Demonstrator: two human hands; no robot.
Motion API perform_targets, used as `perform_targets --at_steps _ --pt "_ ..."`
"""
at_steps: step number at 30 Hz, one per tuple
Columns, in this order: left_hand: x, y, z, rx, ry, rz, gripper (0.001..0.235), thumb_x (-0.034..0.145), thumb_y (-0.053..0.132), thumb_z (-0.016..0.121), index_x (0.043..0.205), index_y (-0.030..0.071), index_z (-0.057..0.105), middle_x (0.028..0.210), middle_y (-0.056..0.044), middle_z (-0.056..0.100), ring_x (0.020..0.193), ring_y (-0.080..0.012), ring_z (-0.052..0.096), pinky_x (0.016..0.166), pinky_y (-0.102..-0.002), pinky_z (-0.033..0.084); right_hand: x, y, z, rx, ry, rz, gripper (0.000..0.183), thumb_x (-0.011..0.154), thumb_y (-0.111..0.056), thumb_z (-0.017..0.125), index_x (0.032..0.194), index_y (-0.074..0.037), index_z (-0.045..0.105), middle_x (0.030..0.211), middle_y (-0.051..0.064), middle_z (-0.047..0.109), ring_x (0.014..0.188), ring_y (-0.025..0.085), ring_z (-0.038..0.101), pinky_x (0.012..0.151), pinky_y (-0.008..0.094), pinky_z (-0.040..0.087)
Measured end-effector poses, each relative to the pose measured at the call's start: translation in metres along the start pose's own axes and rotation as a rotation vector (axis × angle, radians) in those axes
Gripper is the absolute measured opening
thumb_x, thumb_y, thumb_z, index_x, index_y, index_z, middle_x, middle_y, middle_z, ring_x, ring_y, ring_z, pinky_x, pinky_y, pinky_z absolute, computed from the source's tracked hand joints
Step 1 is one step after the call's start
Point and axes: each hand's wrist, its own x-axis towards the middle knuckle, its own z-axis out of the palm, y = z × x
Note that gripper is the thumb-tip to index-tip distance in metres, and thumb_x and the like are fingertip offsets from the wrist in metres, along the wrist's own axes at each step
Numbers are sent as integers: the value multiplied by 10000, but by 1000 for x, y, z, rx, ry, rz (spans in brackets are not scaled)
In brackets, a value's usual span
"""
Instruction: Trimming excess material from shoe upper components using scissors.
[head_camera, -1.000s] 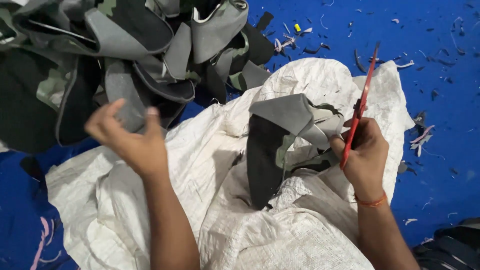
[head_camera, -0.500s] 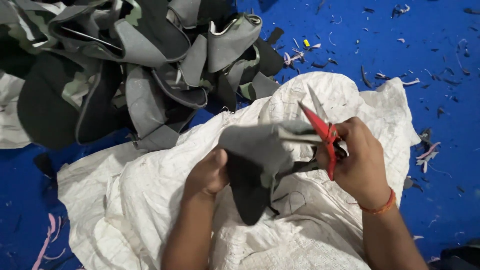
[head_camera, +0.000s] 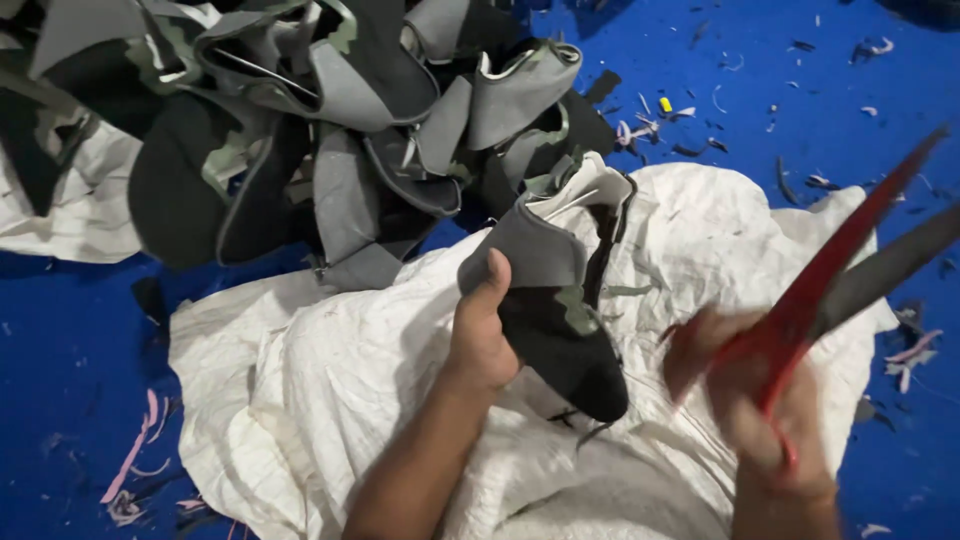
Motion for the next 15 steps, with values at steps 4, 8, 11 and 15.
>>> perform_targets --at_steps 4,8,11,15 --pt "-4 -1 8 -41 19 99 581 1061 441 550 1472 34 492 1149 -71 680 1000 -211 662 927 -375 543 -36 36 14 681 -473 289 814 883 -692 663 1428 -167 364 865 137 597 703 314 676 647 444 562" --pt "-15 -10 7 -111 -112 69 647 1074 467 584 1583 99 432 1057 -56 626 909 -166 621 829 -306 516 -35 48 10 985 -730 567 1033 774 -856 594 1265 52 546 925 102 588 774 240 611 716 384 536" --pt "-18 -13 20 -91 -75 36 677 1063 471 593 1598 95 416 1062 -48 616 898 -160 621 827 -322 527 -38 60 -9 1018 -800 641 1115 735 -904 557 1281 68 545 882 106 593 744 236 613 731 393 538" --pt "-11 -22 -5 59 -96 104 717 1012 391 642 1608 69 410 1179 -74 644 987 -171 639 897 -341 531 -41 55 -20 786 -703 828 1212 649 -939 587 1234 122 540 779 133 599 653 241 625 627 353 522"
